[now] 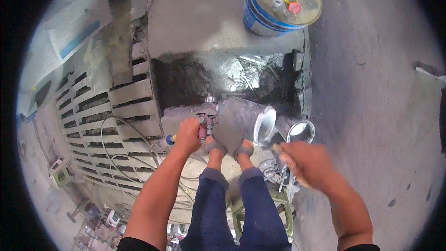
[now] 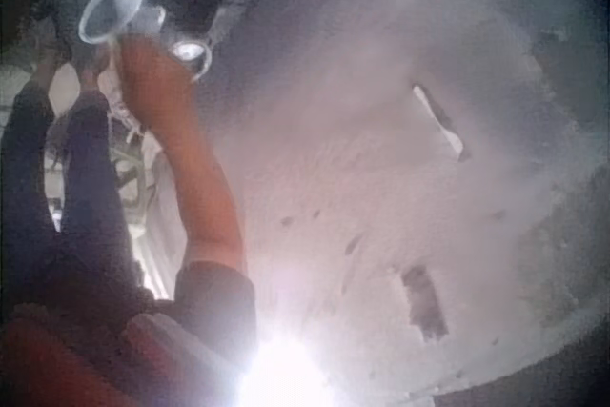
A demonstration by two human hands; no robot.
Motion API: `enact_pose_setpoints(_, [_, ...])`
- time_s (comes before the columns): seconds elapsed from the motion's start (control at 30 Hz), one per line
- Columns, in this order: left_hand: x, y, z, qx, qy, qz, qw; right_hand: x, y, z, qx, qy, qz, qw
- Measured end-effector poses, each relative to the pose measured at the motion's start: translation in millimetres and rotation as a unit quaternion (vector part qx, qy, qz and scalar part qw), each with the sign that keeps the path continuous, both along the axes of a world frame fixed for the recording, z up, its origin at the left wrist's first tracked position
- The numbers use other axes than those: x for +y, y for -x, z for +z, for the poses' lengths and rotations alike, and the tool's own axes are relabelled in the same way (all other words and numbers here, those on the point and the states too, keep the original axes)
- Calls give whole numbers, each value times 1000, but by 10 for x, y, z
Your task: The person uses a spray gun to apply silver paint to the hood of a car that is masked with blue plastic and tape. After spraying, the person walks to a workbench, pours paint from a can into the spray gun's cup, and stirs the mixture with a stick.
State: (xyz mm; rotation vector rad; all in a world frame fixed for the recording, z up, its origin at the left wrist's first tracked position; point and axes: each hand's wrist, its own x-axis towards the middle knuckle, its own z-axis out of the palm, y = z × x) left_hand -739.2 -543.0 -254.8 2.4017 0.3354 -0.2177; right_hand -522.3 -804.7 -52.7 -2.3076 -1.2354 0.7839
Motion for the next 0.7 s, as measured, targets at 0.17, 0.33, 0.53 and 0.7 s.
enact_pose_setpoints(0.17, [-64, -74, 88, 4, 44, 10, 999, 38, -229, -283, -90, 45, 41, 994])
enact_pose_setpoints(0.33, [-125, -60, 103, 34, 88, -7, 995, 128, -17, -405, 5, -106, -2, 994])
enact_pose_setpoints(0.53, [-180, -20, 67, 82, 45, -3, 996, 142, 147, -800, -26, 26, -28, 999])
enact_pose_setpoints(0.7, [-161, 14, 127, 71, 60, -32, 995, 175, -125, -547, 300, 14, -166, 939])
